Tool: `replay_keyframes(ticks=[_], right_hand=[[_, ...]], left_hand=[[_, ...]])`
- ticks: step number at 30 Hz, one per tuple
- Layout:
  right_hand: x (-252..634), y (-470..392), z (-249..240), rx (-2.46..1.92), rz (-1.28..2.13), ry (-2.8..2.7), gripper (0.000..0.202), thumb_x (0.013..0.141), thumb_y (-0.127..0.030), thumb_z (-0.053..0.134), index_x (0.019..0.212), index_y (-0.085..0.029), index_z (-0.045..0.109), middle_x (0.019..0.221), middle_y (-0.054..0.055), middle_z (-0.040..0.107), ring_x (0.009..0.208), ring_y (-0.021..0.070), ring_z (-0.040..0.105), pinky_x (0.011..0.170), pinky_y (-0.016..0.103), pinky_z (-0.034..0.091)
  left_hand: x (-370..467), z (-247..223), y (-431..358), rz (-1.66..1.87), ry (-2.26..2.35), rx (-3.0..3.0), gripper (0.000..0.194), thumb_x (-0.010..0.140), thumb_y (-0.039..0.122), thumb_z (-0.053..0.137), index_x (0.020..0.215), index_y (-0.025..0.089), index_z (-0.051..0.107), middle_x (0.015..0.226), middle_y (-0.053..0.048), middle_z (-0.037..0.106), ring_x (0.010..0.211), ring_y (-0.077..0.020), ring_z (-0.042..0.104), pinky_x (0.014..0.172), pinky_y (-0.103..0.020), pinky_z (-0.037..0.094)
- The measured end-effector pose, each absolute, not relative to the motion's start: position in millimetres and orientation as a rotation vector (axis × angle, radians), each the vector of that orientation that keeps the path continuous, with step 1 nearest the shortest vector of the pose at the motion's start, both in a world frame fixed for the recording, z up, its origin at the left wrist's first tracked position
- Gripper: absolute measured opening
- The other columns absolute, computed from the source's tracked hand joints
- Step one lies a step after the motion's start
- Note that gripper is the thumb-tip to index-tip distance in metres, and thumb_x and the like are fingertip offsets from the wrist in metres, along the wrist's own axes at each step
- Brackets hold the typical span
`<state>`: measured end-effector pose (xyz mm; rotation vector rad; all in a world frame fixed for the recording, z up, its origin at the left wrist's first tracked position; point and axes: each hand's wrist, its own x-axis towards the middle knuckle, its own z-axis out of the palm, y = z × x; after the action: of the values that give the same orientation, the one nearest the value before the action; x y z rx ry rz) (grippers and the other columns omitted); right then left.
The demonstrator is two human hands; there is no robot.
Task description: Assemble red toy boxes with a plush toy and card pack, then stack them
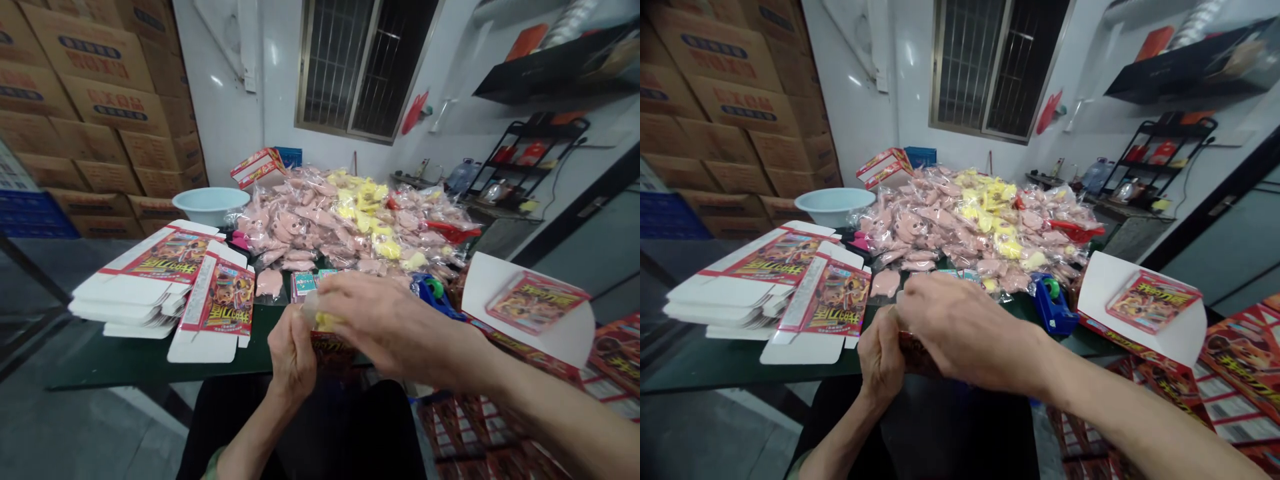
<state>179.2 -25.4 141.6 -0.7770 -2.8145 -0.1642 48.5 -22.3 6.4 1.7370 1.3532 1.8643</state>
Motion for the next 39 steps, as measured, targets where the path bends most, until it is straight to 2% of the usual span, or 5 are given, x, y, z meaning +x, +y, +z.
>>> replay_keyframes(ticks=[8,15,26,33,39], right_hand=[[186.7,-20.4,125.6,-0.887,-0.087,-2.11,0.065,0.078,-0.028,0.063,0.135,-0.02,0.032,0.13,0.012,0.048,0.107,0.0242,0.054,0.084,0.041,0.05],[176.6,-49.0,71.9,-0.669,-0.396,-2.177,0.031,0.084,-0.021,0.055,0.114,-0.011,0.052,0.105,0.015,0.063,0.102,0.0231,0.058,0.086,0.037,0.052],[186.3,-46.5,58.0,-0.722,-0.477,-2.05,0.035,0.084,-0.016,0.054,0.119,-0.013,0.05,0.112,0.016,0.058,0.11,0.0246,0.054,0.087,0.041,0.051],[162.0,-30.3,45.7,-0.848,-0.228,-2.221,0.024,0.088,-0.036,0.048,0.092,-0.015,0.059,0.08,0.008,0.067,0.073,0.021,0.059,0.065,0.038,0.047],[177.9,-51.6,57.6,-0.583,-0.232,-2.015,0.026,0.082,-0.012,0.053,0.107,-0.015,0.055,0.091,0.009,0.067,0.09,0.0208,0.06,0.077,0.035,0.048]], left_hand=[[41.1,9.9,-13.5,1.857,1.483,1.644,0.017,0.085,0.032,0.049,0.081,0.017,0.056,0.064,0.003,0.056,0.056,-0.0107,0.052,0.055,-0.021,0.042],[44.5,11.2,-13.7,1.788,1.435,1.621,0.028,0.09,0.036,0.038,0.081,0.017,0.056,0.067,0.001,0.06,0.059,-0.0118,0.055,0.059,-0.023,0.045],[48.3,-3.1,-11.7,1.864,1.337,1.488,0.038,0.094,0.035,0.032,0.124,0.016,0.045,0.098,-0.008,0.067,0.083,-0.017,0.065,0.072,-0.029,0.051],[39.0,-36.1,-25.1,2.023,1.07,1.699,0.032,0.087,0.027,0.049,0.119,0.022,0.048,0.104,-0.009,0.066,0.09,-0.0181,0.066,0.074,-0.028,0.055],[7.6,-43.3,-49.3,1.976,1.258,1.866,0.019,0.081,0.025,0.058,0.098,0.024,0.064,0.098,-0.006,0.07,0.084,-0.0204,0.068,0.07,-0.03,0.058]])
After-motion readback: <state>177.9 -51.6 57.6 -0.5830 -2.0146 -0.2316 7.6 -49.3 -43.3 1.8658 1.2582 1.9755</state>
